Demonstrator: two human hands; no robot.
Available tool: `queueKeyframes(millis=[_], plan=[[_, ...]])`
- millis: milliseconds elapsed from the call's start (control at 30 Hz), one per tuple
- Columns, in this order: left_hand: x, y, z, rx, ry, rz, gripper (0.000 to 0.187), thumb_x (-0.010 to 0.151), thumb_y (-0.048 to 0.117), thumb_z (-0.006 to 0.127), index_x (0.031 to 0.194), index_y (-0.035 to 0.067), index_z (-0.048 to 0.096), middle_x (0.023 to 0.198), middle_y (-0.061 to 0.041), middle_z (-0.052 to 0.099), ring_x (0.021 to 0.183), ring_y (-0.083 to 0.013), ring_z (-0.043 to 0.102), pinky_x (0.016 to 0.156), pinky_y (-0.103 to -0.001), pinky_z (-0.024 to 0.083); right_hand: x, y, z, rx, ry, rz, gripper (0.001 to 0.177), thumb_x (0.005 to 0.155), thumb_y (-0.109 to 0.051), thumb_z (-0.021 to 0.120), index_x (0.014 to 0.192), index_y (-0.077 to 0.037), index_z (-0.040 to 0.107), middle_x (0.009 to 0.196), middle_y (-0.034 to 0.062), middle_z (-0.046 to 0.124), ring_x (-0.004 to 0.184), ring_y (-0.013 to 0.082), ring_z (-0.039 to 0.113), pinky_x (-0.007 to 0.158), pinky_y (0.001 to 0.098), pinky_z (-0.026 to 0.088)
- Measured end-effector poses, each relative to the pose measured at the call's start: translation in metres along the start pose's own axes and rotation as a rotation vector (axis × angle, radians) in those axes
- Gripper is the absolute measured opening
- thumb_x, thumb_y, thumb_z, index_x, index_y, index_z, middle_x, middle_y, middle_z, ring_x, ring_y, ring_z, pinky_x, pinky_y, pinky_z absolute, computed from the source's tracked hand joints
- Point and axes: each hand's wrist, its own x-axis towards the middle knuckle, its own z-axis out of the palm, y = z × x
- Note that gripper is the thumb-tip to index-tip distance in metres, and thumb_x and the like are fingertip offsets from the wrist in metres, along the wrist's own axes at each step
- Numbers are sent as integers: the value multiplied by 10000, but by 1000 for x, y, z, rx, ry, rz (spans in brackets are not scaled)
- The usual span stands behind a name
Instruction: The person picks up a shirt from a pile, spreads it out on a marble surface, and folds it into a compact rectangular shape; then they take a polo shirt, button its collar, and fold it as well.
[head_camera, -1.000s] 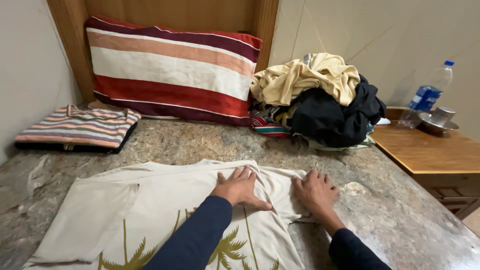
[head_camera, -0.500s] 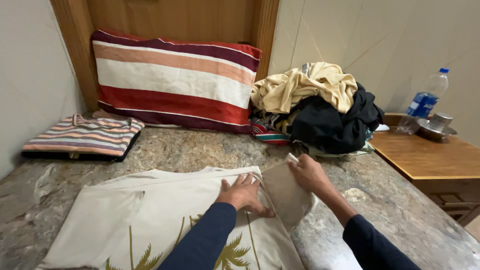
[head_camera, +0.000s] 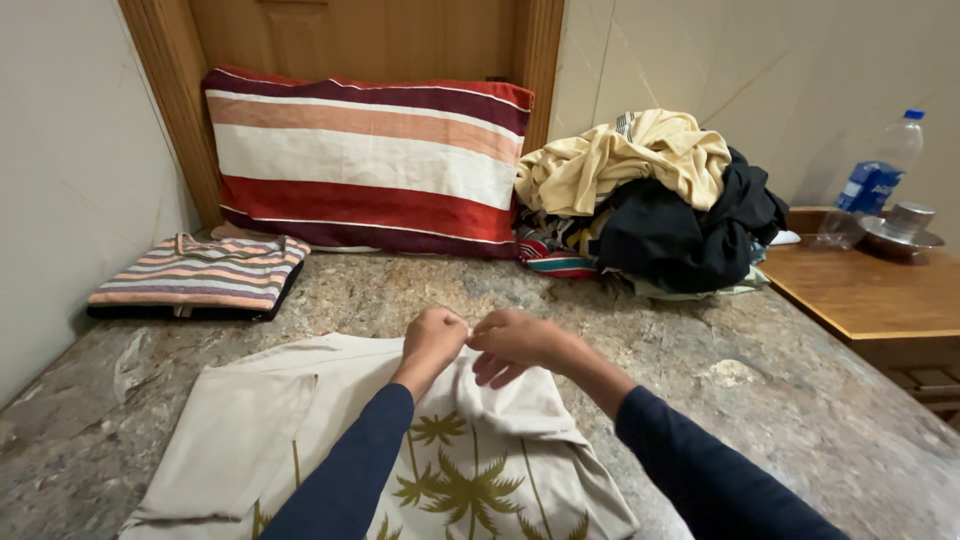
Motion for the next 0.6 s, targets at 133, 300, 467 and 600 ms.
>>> queueKeyframes(millis=[133, 300, 467, 600], plan=[[-18, 16, -4, 116, 133, 112, 198, 814, 207, 645, 839, 100, 809, 885, -157, 770, 857, -352, 737, 786, -429, 586, 1, 2, 7, -254, 60, -17, 327, 1011, -234, 528, 1204, -34, 701, 1013, 125, 795, 832, 194, 793, 699, 302, 645], [-31, 34, 17, 92, -6, 188, 186, 755, 238, 710, 859, 103, 783, 892, -164, 764, 855, -351, 747, 785, -432, 593, 0, 34, -4, -298, 308, 11, 277, 960, -169, 553, 1131, -40, 727, 895, 110, 806, 710, 184, 791, 627, 332, 641], [-40, 50, 55, 190, -123, 183, 215, 784, 266, 691, 912, 127, 795, 956, -191, 767, 937, -377, 735, 851, -453, 580, -10, 85, -13, -310, 545, 8, 245, 893, -225, 638, 996, -67, 794, 731, 145, 765, 649, 246, 766, 626, 362, 598], [-55, 60, 69, 292, -245, 93, 350, 812, 370, 725, 991, 72, 763, 1066, -207, 733, 1040, -394, 688, 891, -492, 556, -3, 130, -10, -377, 595, -36, 234, 877, -229, 663, 918, -66, 825, 711, 125, 764, 627, 233, 738, 624, 361, 566]])
